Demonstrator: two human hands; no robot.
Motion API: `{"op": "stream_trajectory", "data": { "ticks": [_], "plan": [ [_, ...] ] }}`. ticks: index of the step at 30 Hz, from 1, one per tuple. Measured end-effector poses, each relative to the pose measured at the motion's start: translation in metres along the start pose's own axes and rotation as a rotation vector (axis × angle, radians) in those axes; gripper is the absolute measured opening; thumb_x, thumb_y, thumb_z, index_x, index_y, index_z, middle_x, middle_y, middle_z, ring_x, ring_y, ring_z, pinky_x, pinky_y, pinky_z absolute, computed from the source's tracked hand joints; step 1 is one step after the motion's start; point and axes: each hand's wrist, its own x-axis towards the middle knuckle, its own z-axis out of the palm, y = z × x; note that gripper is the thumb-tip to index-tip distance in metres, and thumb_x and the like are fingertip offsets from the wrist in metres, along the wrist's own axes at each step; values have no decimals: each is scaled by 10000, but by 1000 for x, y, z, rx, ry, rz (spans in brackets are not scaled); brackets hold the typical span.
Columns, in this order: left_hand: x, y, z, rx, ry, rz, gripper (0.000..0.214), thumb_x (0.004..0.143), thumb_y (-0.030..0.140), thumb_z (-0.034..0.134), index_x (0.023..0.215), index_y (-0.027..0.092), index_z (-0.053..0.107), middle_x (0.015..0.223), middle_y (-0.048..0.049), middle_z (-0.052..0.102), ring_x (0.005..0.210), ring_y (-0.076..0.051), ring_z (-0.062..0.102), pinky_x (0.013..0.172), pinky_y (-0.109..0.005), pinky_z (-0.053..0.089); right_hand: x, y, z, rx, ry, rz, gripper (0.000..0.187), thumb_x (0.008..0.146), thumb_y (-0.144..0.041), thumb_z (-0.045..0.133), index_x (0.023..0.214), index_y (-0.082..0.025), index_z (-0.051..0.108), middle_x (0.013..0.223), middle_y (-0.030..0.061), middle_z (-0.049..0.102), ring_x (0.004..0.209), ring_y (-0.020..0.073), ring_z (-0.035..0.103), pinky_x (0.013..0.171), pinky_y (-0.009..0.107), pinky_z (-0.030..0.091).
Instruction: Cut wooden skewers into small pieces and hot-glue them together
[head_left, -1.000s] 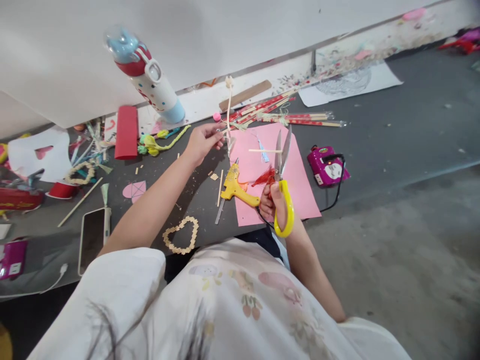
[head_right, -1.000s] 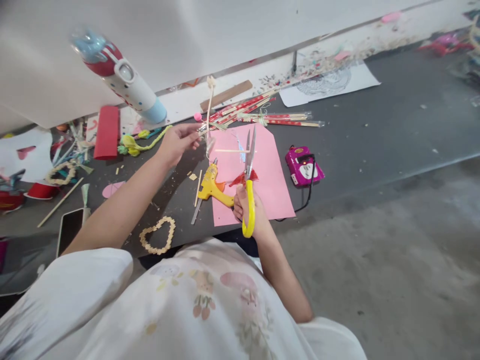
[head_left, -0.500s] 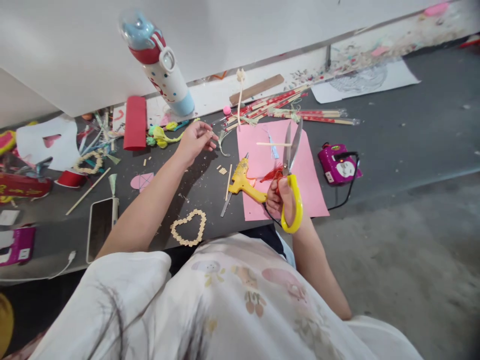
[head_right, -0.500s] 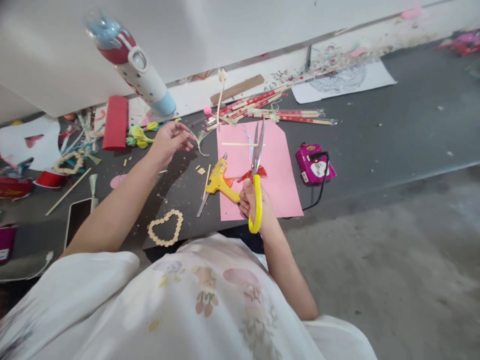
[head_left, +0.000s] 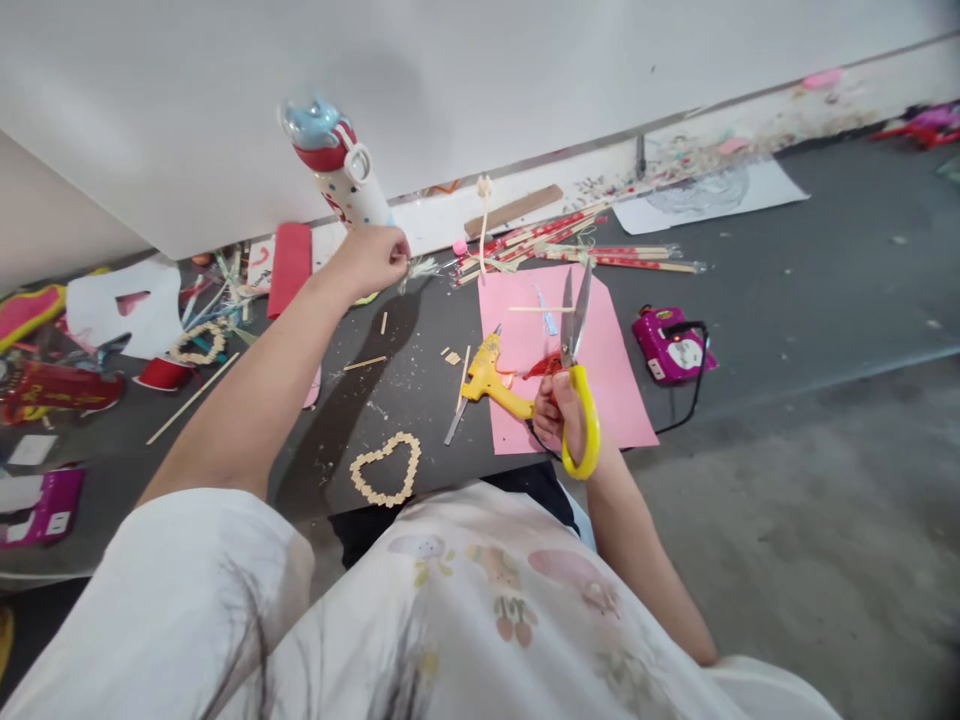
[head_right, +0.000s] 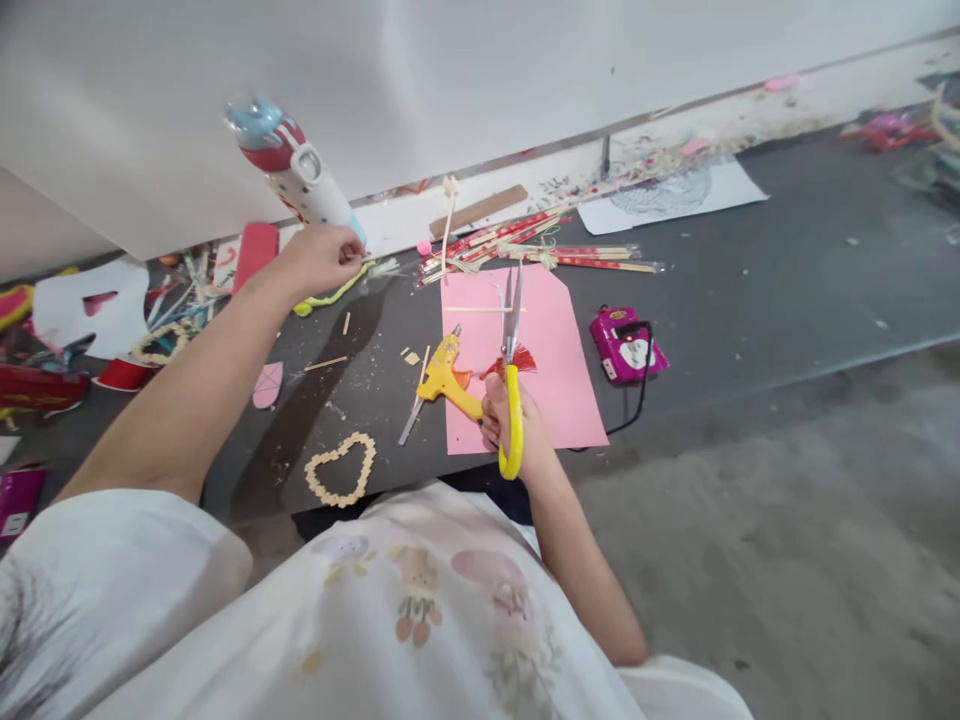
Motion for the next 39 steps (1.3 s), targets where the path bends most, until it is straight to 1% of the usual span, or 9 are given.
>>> {"op": "stream_trajectory", "data": {
  "ticks": [4, 6, 9, 13, 16, 22, 26, 32, 39],
  "plan": [
    [-10, -6, 15, -372, -221, -118, 191, 784, 114, 495, 937, 158, 601, 744, -41, 676, 645, -160, 633, 667, -295, 487, 1, 3, 0, -20, -20, 8, 516, 708, -672, 611, 712, -228, 348, 478, -98, 278, 354, 49, 248, 315, 189, 208],
    [-16, -8, 22, -594, -265, -221, 237, 843, 112, 438, 1044, 148, 558, 702, -33, 669, 571, -136, 619, 615, -280, 496, 0, 4, 1, -39, -17, 5, 514, 724, -663, 601, 690, -226, 333, 467, -97, 275, 350, 52, 254, 314, 194, 223],
    [-23, -9, 27, -804, -239, -303, 216, 884, 116, 433, 1076, 127, 532, 702, -40, 675, 607, -134, 650, 624, -269, 515, -1, 5, 3, -71, 2, 1, 512, 748, -677, 556, 676, -226, 326, 452, -98, 262, 339, 53, 243, 308, 197, 231],
    [-29, -13, 27, -943, -182, -295, 59, 847, 159, 570, 879, 120, 602, 758, -77, 701, 675, -139, 679, 645, -250, 531, -2, 3, 7, -41, 27, -8, 526, 691, -678, 611, 689, -229, 336, 466, -105, 244, 342, 46, 216, 294, 191, 208],
    [-30, -16, 29, -1095, -105, -284, 90, 798, 204, 662, 795, 129, 613, 743, -76, 700, 660, -134, 676, 651, -252, 542, -2, 1, 8, -19, 30, -21, 511, 683, -663, 626, 698, -230, 354, 476, -108, 223, 350, 44, 198, 295, 187, 213],
    [-32, -13, 31, -1397, -39, -284, 131, 768, 207, 704, 849, 121, 648, 894, -94, 720, 821, -140, 694, 766, -261, 556, 0, 0, 8, 7, 40, -1, 539, 634, -656, 661, 673, -226, 338, 452, -114, 239, 334, 31, 182, 288, 178, 194],
    [-33, -7, 28, -1498, 6, -298, 133, 784, 149, 659, 909, 119, 693, 949, -87, 724, 895, -124, 683, 818, -216, 542, 0, 0, 9, 34, 62, 28, 519, 642, -601, 684, 659, -219, 334, 450, -115, 236, 329, 22, 181, 285, 164, 192],
    [-32, -4, 30, -1533, -5, -326, 273, 702, 35, 654, 956, 131, 683, 906, -58, 716, 811, -93, 671, 812, -221, 530, -1, 0, 9, 31, 63, 23, 432, 714, -535, 638, 673, -224, 342, 453, -110, 222, 331, 35, 181, 285, 171, 195],
    [-30, -4, 35, -1329, 55, -321, 348, 696, 122, 658, 1038, 169, 611, 830, -25, 673, 647, -84, 607, 644, -224, 491, -3, 1, 8, 18, 53, 45, 426, 752, -529, 604, 656, -222, 325, 458, -103, 215, 337, 40, 183, 291, 177, 210]
  ]
}}
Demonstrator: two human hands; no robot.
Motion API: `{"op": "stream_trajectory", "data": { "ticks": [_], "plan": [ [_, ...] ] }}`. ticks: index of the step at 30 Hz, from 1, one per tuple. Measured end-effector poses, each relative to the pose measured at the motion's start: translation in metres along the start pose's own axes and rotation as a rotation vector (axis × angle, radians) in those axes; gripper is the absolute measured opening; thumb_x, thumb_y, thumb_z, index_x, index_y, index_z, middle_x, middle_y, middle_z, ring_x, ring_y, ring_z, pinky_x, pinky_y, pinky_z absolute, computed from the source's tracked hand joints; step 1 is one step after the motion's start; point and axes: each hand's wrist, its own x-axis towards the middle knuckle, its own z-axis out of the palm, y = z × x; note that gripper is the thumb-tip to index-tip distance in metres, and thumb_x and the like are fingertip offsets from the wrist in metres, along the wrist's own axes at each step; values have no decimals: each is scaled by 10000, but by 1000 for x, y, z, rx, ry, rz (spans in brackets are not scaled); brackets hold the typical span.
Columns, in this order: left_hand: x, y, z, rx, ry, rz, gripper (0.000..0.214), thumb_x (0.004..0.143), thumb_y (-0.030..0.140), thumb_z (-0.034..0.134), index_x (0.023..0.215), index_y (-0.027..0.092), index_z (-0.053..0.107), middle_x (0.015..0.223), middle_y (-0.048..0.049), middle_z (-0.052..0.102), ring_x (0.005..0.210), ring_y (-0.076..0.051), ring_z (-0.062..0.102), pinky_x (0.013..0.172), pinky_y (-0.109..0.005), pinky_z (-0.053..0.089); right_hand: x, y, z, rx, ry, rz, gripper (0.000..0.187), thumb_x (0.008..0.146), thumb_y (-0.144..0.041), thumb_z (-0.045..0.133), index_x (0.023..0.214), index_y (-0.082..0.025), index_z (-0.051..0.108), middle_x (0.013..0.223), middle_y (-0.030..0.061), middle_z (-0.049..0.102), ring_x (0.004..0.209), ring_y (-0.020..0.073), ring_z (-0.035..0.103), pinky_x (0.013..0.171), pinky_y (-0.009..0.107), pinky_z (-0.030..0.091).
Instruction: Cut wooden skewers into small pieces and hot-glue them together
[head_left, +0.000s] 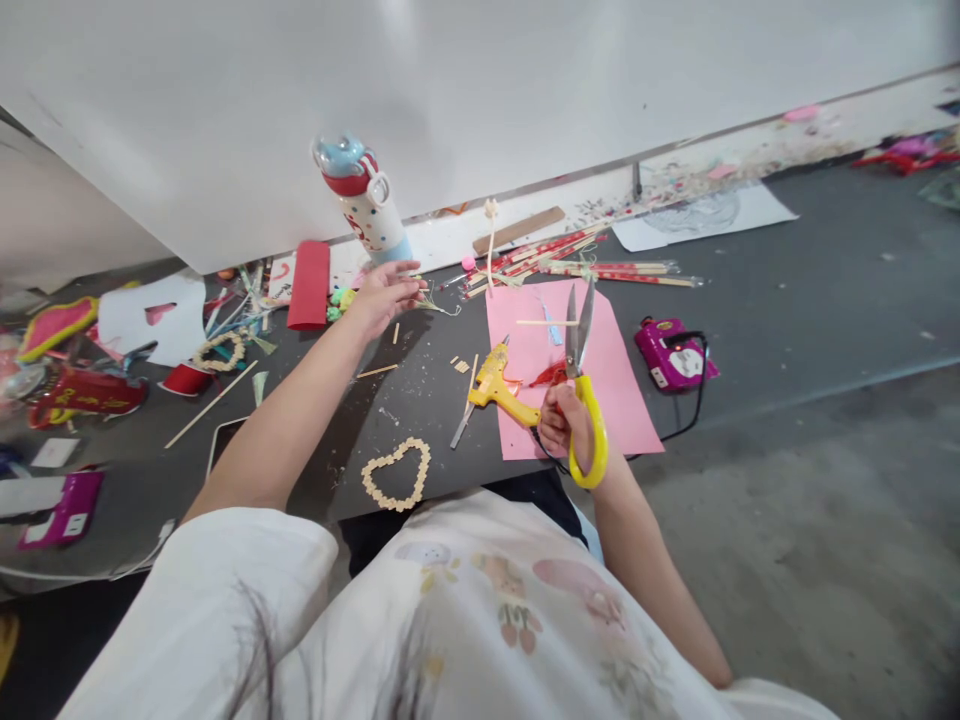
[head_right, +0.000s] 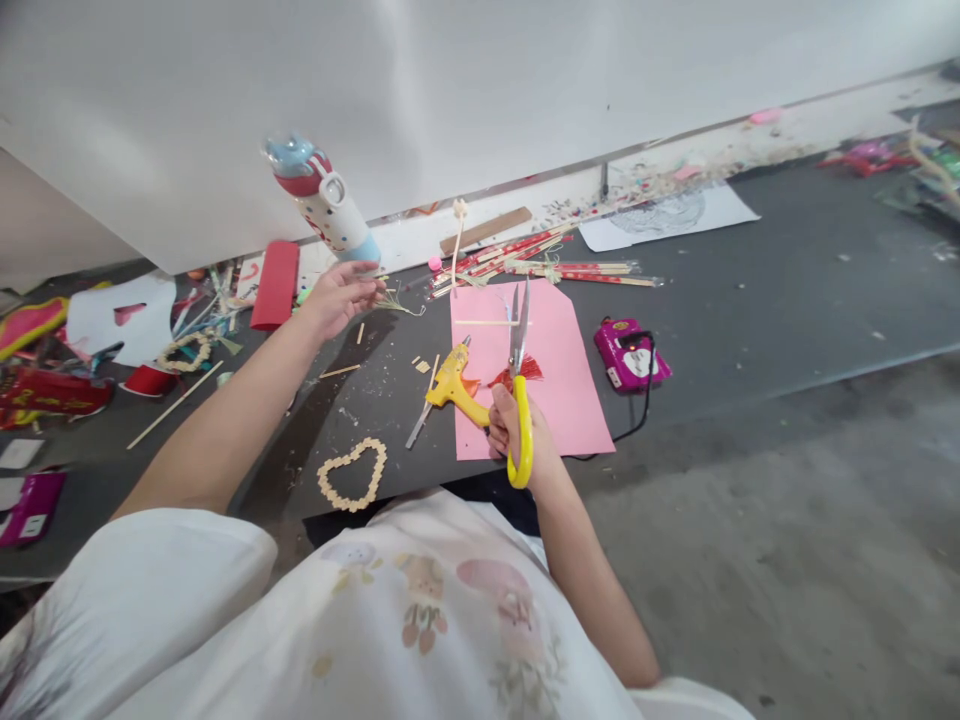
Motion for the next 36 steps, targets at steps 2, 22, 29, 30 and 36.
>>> {"op": "stream_trajectory", "data": {
  "ticks": [2, 22, 29, 30, 36],
  "plan": [
    [4, -1, -2, 183, 77, 45, 339, 724, 149, 622, 1061, 179, 599, 779, -9, 653, 552, -73, 532, 583, -218, 445, -1, 0, 0, 4, 0, -7, 433, 757, -525, 602, 648, -219, 316, 468, -101, 220, 342, 38, 192, 297, 174, 209],
    [63, -10, 0, 1400, -92, 215, 151, 705, 219, 620, 805, 232, 733, 926, -89, 703, 995, -311, 598, 853, -371, 390, -2, 3, -3, -9, -38, -53, 445, 765, -575, 587, 691, -216, 335, 487, -102, 299, 359, 32, 228, 321, 159, 220],
    [61, -15, 0, 1458, -128, 238, 129, 694, 190, 603, 763, 184, 712, 900, -134, 693, 1016, -337, 593, 843, -381, 388, 0, 4, -5, 1, -59, -51, 454, 755, -571, 608, 689, -212, 336, 492, -102, 301, 361, 28, 239, 329, 158, 216],
    [61, -14, 0, 1458, -129, 241, 128, 686, 194, 611, 769, 181, 707, 899, -134, 691, 1002, -334, 596, 833, -376, 391, 0, 4, -5, 5, -60, -48, 454, 756, -568, 609, 689, -211, 336, 493, -102, 298, 363, 28, 240, 332, 158, 218],
    [64, -2, -10, 1172, 4, 318, 113, 670, 218, 637, 769, 168, 660, 855, -91, 666, 801, -220, 592, 722, -308, 414, -2, 2, -3, 13, -38, -28, 451, 752, -564, 612, 681, -209, 342, 502, -103, 294, 366, 26, 233, 335, 159, 220]
  ]
}}
